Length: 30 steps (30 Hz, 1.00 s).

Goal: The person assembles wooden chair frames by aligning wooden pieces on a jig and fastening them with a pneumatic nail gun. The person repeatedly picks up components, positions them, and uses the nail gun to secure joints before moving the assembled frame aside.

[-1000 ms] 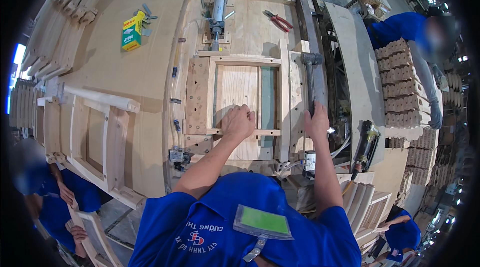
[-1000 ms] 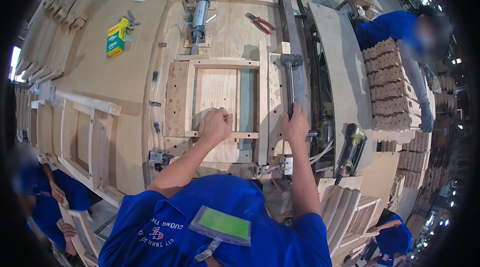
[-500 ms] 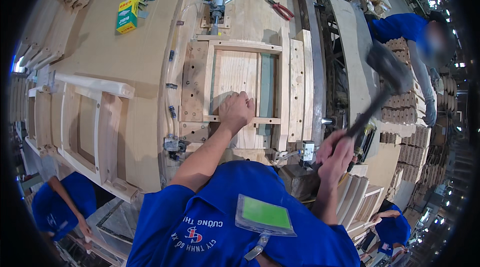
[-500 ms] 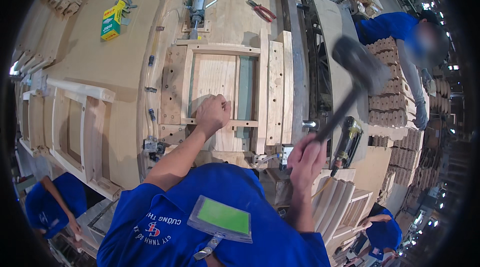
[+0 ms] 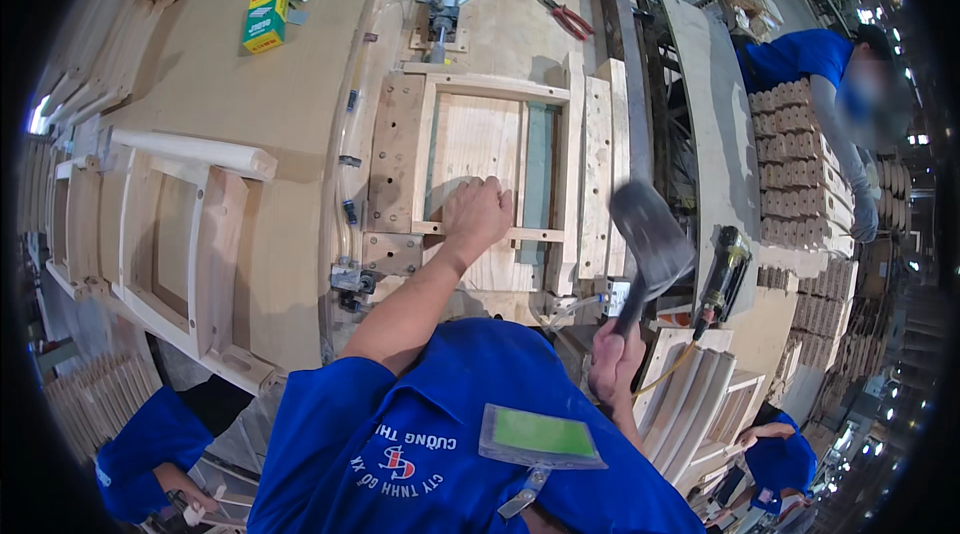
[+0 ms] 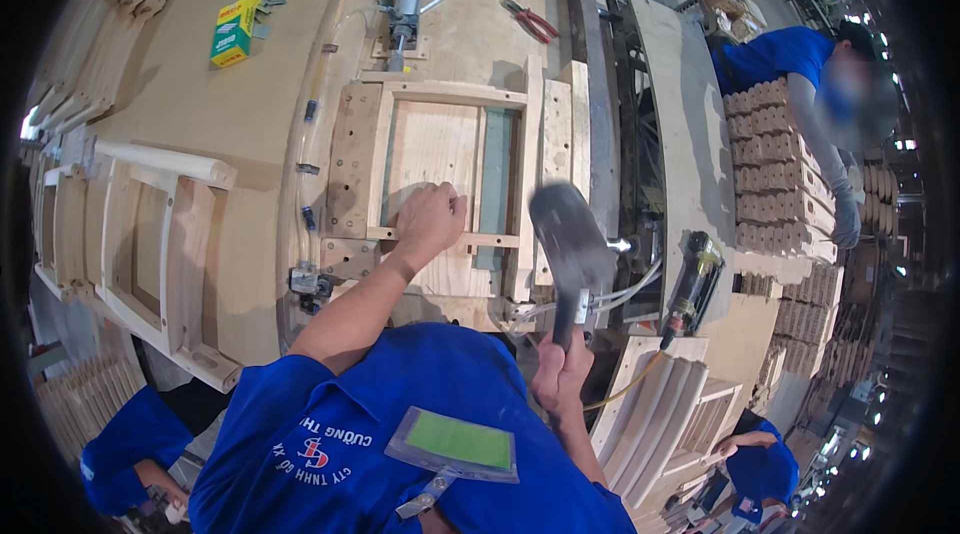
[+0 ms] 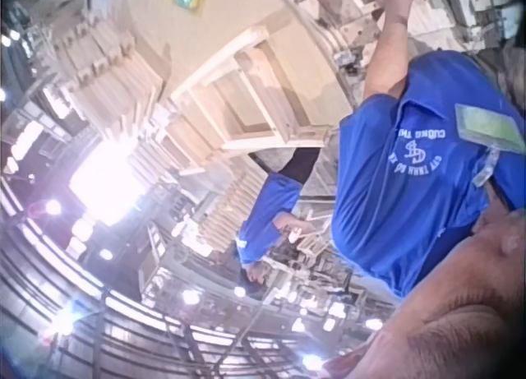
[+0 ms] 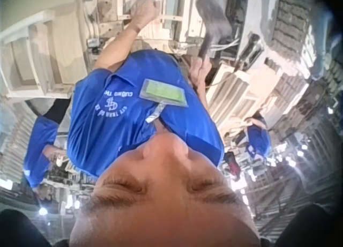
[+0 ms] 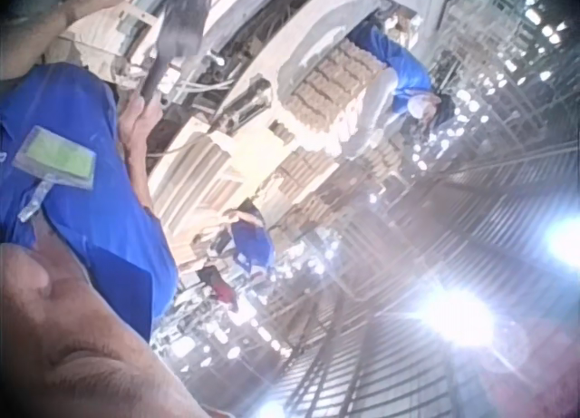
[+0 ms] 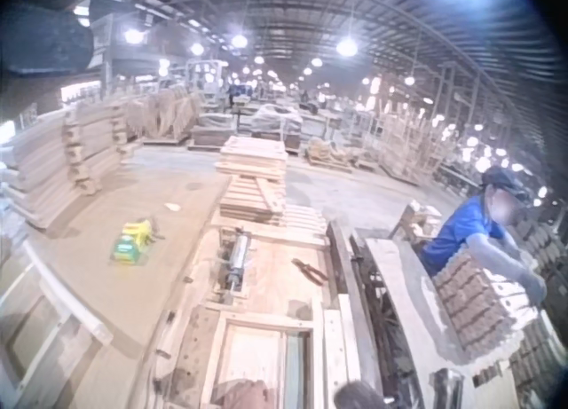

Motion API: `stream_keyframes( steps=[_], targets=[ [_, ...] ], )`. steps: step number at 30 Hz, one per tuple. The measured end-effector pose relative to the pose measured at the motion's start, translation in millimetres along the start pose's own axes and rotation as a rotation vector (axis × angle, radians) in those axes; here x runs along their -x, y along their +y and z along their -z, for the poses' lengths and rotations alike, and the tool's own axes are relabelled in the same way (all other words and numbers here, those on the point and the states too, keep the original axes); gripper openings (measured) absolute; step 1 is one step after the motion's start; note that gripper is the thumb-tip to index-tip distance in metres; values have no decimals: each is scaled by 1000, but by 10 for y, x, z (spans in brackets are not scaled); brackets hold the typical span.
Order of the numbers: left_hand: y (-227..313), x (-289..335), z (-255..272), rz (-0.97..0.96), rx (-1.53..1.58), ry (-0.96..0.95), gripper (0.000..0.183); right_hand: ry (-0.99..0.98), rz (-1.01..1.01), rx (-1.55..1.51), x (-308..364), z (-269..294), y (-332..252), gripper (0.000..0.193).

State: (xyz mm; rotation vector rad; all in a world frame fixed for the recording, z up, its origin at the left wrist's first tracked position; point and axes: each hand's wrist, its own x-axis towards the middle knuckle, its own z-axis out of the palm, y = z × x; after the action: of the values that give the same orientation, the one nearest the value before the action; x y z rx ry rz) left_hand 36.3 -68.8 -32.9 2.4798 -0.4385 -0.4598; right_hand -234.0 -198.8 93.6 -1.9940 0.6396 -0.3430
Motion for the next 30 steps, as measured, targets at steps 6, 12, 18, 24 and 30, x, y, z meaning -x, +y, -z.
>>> stream_keyframes(
  steps=[6,12,18,24,30],
  targets=[
    [95,-15,30,-1,-8,-50,33,-158,-187,133,343,-184,752,37],
    [86,-18,76,35,-18,-98,36,-87,100,-239,-1051,-268,-404,43],
    [-11,3,110,50,-17,-73,35,-31,706,-467,-2187,-979,-1444,50],
    [77,26,72,-10,28,-33,34,-236,441,161,-2443,-1705,-78,42],
    [-89,25,21,9,8,-23,36,-389,327,-76,-2409,-1606,-849,47]
  ],
)
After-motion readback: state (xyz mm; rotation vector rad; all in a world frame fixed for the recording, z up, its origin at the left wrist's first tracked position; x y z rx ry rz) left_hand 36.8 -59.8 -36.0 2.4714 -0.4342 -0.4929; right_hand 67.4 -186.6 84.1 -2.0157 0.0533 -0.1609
